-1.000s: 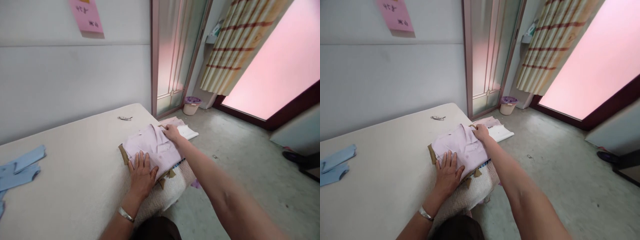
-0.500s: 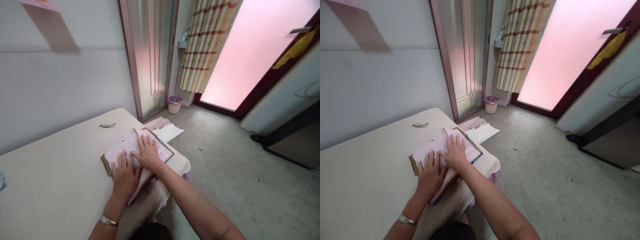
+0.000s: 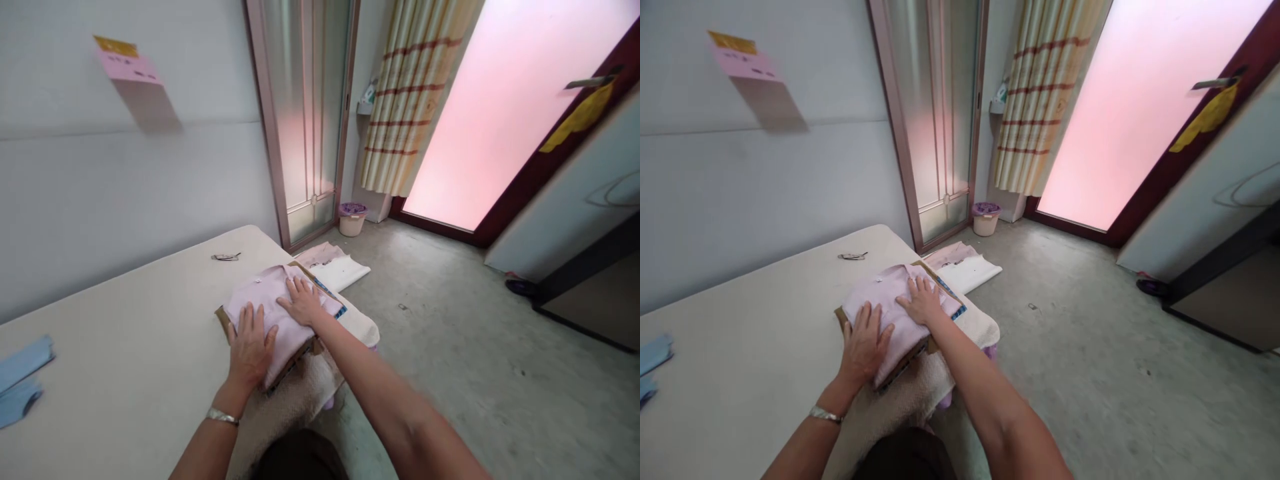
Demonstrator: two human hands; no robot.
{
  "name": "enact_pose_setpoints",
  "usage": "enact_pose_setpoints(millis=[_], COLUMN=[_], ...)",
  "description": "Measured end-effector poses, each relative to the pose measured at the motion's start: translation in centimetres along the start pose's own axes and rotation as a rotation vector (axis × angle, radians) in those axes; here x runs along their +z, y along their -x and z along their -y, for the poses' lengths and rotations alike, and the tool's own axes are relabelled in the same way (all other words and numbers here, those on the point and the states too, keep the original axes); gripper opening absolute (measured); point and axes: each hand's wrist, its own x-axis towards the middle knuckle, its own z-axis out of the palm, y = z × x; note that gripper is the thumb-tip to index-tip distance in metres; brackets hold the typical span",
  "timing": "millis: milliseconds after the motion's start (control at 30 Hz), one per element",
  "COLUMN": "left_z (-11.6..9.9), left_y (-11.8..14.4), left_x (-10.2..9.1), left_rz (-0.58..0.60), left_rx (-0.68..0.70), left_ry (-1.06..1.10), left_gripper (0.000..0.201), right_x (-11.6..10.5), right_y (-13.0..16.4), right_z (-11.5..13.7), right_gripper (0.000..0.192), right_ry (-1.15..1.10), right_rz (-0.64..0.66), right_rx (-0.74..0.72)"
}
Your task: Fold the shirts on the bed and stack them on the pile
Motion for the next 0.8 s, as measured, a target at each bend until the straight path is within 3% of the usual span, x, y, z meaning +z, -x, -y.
enact_pose_setpoints(millis=[67, 133, 200, 300, 367, 633, 800], left_z=[1.7, 3.5, 5.0, 6.7, 7.5, 8.4, 8.7], left_y=[1.1, 2.3, 3.1, 3.1, 2.5, -1.6, -2.8], left_x=[-1.2, -2.1, -2.7, -3.0, -2.8, -0.6, -0.7], left_rz=[-0.086, -0.116, -0.097, -0.089, -0.102, -0.068, -0.003], left_rx=[-0.086, -0.201, -0.353, -0.584, -0.667, -0.724, -0.696], left_ry=[0.124, 0.247, 0.349, 0.477, 0.521, 0.591, 0.567], left_gripper=[0.058, 0.055, 0.048, 0.035, 0.029, 0.026, 0.018], right_x=[-1.6, -3.0, -4.0, -4.4, -4.0, -1.5, -1.3], right_y=[0.5, 0.6, -0.1, -2.0, -3.4, -6.3, -6.5], right_z=[-0.6, -1.7, -2.9, -4.4, -4.9, -5.5, -6.3], right_gripper=[0.059, 0.047, 0.046, 0.05, 0.051, 0.042, 0.046], right_ry=[0.015, 0.047, 0.09, 0.127, 0.151, 0.227, 0.245], right_rz=[-0.049, -0.122, -0.16, -0.16, -0.146, -0.004, 0.04], right_rx=[-0.025, 0.079, 0.244, 0.292, 0.288, 0.233, 0.236])
